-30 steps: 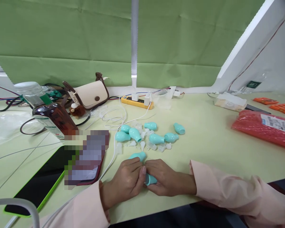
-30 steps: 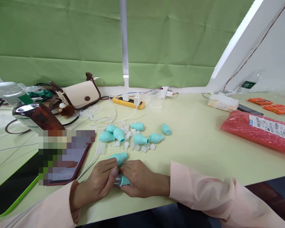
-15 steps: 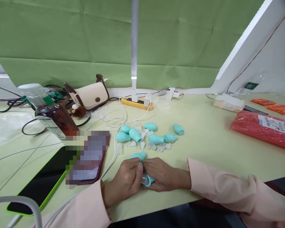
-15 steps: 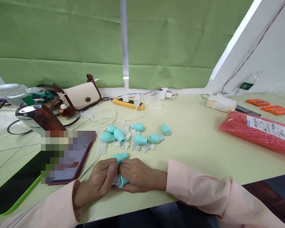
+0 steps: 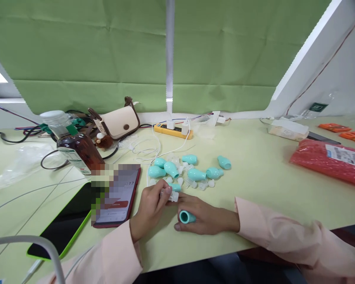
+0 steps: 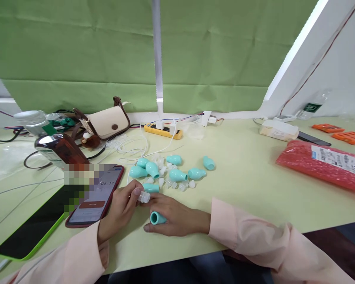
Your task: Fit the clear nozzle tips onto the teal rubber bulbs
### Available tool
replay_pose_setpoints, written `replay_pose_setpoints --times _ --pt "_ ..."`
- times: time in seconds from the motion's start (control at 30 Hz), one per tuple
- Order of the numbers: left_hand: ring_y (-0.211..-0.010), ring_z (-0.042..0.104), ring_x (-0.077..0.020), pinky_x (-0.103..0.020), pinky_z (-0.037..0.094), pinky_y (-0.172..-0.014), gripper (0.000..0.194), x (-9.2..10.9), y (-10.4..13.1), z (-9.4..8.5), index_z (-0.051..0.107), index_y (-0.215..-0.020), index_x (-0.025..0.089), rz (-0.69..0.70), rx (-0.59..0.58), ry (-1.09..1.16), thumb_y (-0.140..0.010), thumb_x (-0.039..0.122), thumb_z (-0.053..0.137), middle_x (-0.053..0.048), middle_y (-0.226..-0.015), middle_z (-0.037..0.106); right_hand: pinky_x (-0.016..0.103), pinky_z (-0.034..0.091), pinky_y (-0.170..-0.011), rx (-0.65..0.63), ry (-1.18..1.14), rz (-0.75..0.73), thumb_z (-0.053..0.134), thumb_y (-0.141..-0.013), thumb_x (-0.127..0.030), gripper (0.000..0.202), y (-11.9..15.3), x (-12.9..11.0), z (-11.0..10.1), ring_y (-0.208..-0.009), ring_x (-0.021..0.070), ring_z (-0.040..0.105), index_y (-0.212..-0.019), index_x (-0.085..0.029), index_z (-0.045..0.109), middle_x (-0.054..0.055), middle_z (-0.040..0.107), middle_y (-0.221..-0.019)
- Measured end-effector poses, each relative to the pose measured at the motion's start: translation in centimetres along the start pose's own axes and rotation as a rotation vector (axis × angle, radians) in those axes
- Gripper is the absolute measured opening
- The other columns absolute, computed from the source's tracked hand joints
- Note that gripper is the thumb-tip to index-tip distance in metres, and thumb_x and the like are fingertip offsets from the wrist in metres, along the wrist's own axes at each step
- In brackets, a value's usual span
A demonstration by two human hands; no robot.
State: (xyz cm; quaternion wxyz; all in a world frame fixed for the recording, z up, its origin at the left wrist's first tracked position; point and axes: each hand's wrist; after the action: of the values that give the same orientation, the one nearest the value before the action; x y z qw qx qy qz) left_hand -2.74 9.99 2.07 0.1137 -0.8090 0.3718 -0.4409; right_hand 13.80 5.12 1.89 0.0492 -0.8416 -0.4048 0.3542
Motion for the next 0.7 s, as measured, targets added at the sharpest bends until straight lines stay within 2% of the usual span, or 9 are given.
replay_pose_setpoints --times 0.1,0.2,0.3,0.4,0.57,0.7 --pt "-0.044 0.041 -0.009 -0.02 0.033 -0.045 0.019 0.2 -0.1 -0.1 0.042 -0.07 0.019 -0.076 0.007 0.004 -0.084 0.032 0.04 0.006 -0.052 0.043 0.034 0.04 -0.09 0.043 0.054 0.04 0.05 -0.081 -0.029 0.015 -0.3 0.6 -0.1 -0.109 0.0188 0.043 -0.076 -0.015 0.051 0.01 0.057 -0.095" --pt "-0.045 0.043 -0.0087 -0.019 0.033 -0.045 0.02 0.4 -0.1 0.0 0.04 -0.072 0.019 -0.132 0.013 0.021 -0.078 0.037 0.049 0.007 -0.054 0.045 0.037 0.034 -0.098 0.063 0.114 0.031 0.05 -0.082 -0.028 0.022 -0.3 1.6 -0.3 -0.12 0.0187 0.034 -0.097 -0.013 0.051 0.013 0.049 -0.118" --pt "-0.048 0.046 -0.0099 -0.019 0.034 -0.047 0.024 0.4 -0.3 0.3 0.038 -0.072 0.02 -0.148 -0.061 -0.071 -0.077 0.039 0.051 0.007 -0.055 0.048 0.04 0.031 -0.101 0.079 0.177 0.041 0.047 -0.084 -0.028 0.035 -0.2 2.8 -0.6 -0.123 0.0195 0.031 -0.115 -0.013 0.044 0.014 0.041 -0.128" --pt "-0.047 0.047 -0.0116 -0.021 0.034 -0.046 0.024 -0.2 -0.7 0.7 0.04 -0.076 0.019 -0.157 -0.143 -0.219 -0.079 0.042 0.047 0.006 -0.054 0.048 0.042 0.031 -0.101 0.092 0.239 0.089 0.045 -0.085 -0.031 0.034 -0.2 3.9 -1.0 -0.123 0.0214 0.033 -0.113 -0.012 0.048 0.014 0.042 -0.128" --pt "-0.052 0.054 -0.015 -0.023 0.037 -0.048 0.015 -1.4 -1.2 1.4 0.045 -0.086 0.018 -0.131 -0.176 -0.317 -0.078 0.029 0.05 0.003 -0.06 0.055 0.041 0.037 -0.097 0.098 0.365 0.115 0.048 -0.082 -0.029 0.035 -0.3 5.3 -1.3 -0.117 0.0235 0.041 -0.111 -0.01 0.051 0.015 0.048 -0.122" --pt "-0.071 0.059 -0.0178 -0.026 0.043 -0.057 0.015 -1.7 -1.5 2.0 0.048 -0.092 0.018 -0.072 -0.201 -0.408 -0.078 0.02 0.049 -0.003 -0.083 0.061 0.041 0.04 -0.094 0.146 0.476 0.015 0.049 -0.08 -0.027 0.031 -0.6 6.3 -1.3 -0.11 0.023 0.047 -0.107 -0.012 0.052 0.014 0.055 -0.114"
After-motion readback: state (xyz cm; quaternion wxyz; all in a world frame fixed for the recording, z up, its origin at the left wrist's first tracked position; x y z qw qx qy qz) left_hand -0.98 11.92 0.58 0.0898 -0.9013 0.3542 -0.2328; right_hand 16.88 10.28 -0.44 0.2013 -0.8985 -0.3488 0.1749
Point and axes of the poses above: each hand's wrist, its own y-axis away from the middle knuckle, its own z-axis out of the palm, x = y × z
